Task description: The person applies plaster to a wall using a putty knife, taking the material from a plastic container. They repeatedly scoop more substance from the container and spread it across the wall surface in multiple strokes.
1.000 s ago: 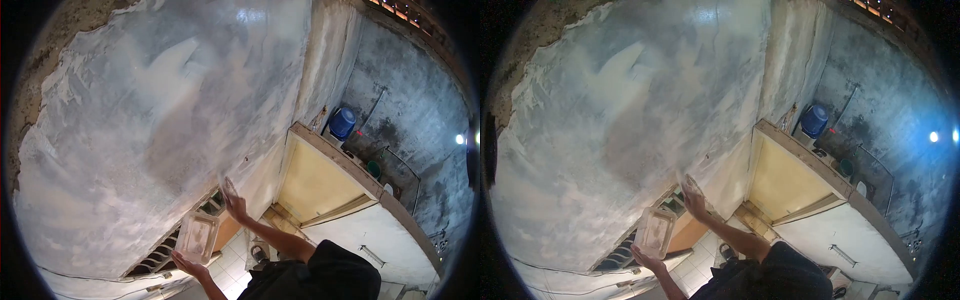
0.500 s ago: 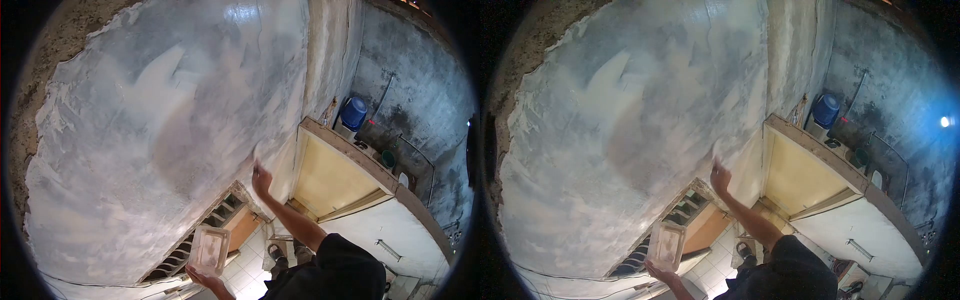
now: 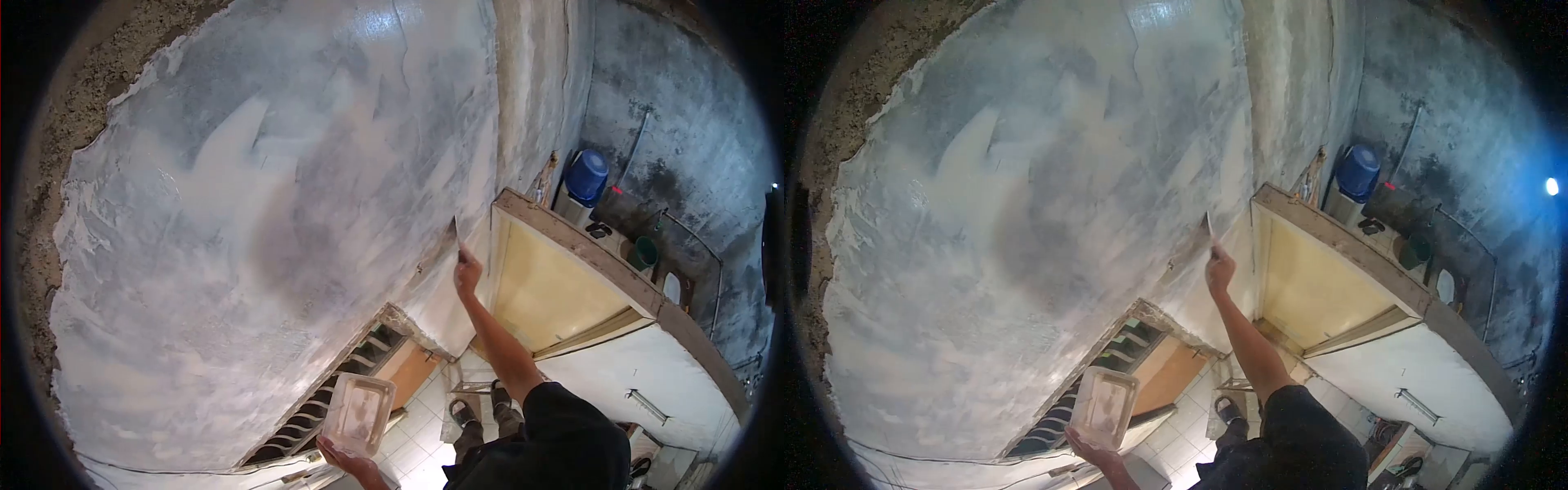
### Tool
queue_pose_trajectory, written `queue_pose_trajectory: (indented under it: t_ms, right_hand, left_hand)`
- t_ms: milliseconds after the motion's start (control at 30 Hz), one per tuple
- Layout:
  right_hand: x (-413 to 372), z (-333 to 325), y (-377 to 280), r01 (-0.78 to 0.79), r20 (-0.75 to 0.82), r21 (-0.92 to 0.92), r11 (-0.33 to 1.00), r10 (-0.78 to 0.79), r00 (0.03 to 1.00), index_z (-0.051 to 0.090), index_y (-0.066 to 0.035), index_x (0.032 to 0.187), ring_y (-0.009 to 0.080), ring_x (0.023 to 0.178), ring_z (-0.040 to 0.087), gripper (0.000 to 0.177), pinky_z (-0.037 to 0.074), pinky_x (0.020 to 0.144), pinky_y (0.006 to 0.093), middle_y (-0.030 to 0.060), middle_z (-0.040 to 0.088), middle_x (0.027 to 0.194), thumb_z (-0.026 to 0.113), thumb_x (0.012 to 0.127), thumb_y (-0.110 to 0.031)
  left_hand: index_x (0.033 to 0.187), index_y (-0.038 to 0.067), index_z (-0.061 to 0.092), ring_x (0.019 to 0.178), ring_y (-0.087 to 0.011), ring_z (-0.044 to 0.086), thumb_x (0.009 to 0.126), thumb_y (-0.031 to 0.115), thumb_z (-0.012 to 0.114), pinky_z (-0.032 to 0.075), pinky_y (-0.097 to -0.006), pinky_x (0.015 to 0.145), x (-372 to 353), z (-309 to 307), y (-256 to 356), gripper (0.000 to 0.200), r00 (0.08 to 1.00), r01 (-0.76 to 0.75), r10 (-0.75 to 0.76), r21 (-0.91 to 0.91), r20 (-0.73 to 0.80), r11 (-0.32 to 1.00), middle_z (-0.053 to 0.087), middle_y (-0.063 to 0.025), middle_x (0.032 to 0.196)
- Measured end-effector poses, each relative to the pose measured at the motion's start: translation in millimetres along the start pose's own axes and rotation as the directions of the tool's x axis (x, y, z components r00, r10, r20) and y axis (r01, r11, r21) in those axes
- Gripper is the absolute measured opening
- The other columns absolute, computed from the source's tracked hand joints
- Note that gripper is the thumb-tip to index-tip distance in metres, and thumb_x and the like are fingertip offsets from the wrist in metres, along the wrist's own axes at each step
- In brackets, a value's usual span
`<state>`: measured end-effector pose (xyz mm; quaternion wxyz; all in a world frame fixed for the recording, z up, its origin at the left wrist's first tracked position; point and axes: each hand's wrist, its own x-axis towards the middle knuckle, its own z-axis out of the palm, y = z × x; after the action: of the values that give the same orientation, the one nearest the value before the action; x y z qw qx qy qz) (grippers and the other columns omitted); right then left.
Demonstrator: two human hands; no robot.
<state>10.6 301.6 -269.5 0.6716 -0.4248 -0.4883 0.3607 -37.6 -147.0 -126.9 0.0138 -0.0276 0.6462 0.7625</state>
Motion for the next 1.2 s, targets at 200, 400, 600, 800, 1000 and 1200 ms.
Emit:
queue_pose_trajectory:
  t_ms: [200,400,600,800,1000,1200]
  right_hand:
    - [-153.2,-12.9,-28.5,-0.12,0.412,-0.291,0.949,0.238,0.88,0.059,-0.015,0.12,0.0291,0.088,0.065,0.046,0.049,0.079,0.0345,0.0175,0.064,0.099,0.052,0.079,0.004]
    - [-124.3,-39.8,-21.9,-0.281,0.208,-0.207,0.937,0.322,0.924,0.062,0.001,0.11,0.0169,0.081,0.065,0.041,0.05,0.072,0.0279,0.0188,0.068,0.088,0.042,0.075,0.008]
    - [-159.0,33.0,-13.9,-0.114,0.141,-0.145,0.983,0.135,0.981,0.058,-0.004,0.119,0.0203,0.075,0.064,0.033,0.049,0.067,0.0328,0.0133,0.069,0.09,0.045,0.089,-0.009]
    - [-209.7,-14.3,-54.4,-0.03,0.517,-0.251,0.968,0.16,0.841,0.053,-0.017,0.127,0.0261,0.079,0.066,0.042,0.051,0.076,0.0312,0.0168,0.064,0.102,0.048,0.088,-0.005]
    - [-138.3,-8.8,-84.1,-0.194,0.291,-0.078,0.978,0.208,0.934,0.06,-0.017,0.119,0.0267,0.095,0.064,0.033,0.05,0.079,0.0327,0.0163,0.062,0.109,0.057,0.086,-0.011]
    - [-155.1,-4.9,-102.4,-0.123,0.484,-0.254,0.959,0.236,0.842,0.06,-0.012,0.118,0.0295,0.087,0.066,0.031,0.051,0.074,0.0329,0.0164,0.066,0.095,0.057,0.089,-0.021]
  left_hand:
    - [0.134,-0.002,0.032,0.12,-0.0328,0.042,0.094,0.04,0.048,0.037,-0.0452,0.101,-0.4,-4.4,-9.7,0.06,1.0,-0.013,0.014,0.003,-0.015,1.0,0.036,-0.0192,0.133]
    - [0.134,-0.003,0.031,0.121,-0.0334,0.041,0.093,0.04,0.048,0.036,-0.0461,0.102,-3.4,-5.5,-10.0,0.061,0.998,-0.054,0.054,0.031,0.018,0.998,0.036,-0.0195,0.133]
    - [0.136,-0.002,0.03,0.121,-0.0333,0.041,0.094,0.038,0.048,0.035,-0.0451,0.103,-9.4,0.3,-9.0,0.061,1.0,-0.005,0.004,0.011,0.013,1.0,0.035,-0.0185,0.135]
    - [0.137,-0.001,0.03,0.122,-0.0313,0.04,0.094,0.035,0.047,0.034,-0.0439,0.104,-11.3,16.0,-6.8,0.058,0.999,-0.016,0.016,-0.006,0.027,1.0,0.035,-0.017,0.136]
    - [0.134,0.001,0.037,0.119,-0.0268,0.043,0.094,0.036,0.048,0.036,-0.0406,0.101,-19.3,19.9,-10.0,0.054,1.0,-0.002,0.002,-0.009,0.0,1.0,0.04,-0.0128,0.132]
    - [0.124,0.003,0.045,0.109,-0.0221,0.049,0.094,0.037,0.049,0.04,-0.0365,0.095,-27.5,38.9,9.5,0.046,0.997,0.053,-0.049,-0.084,0.056,0.995,0.048,-0.0096,0.121]
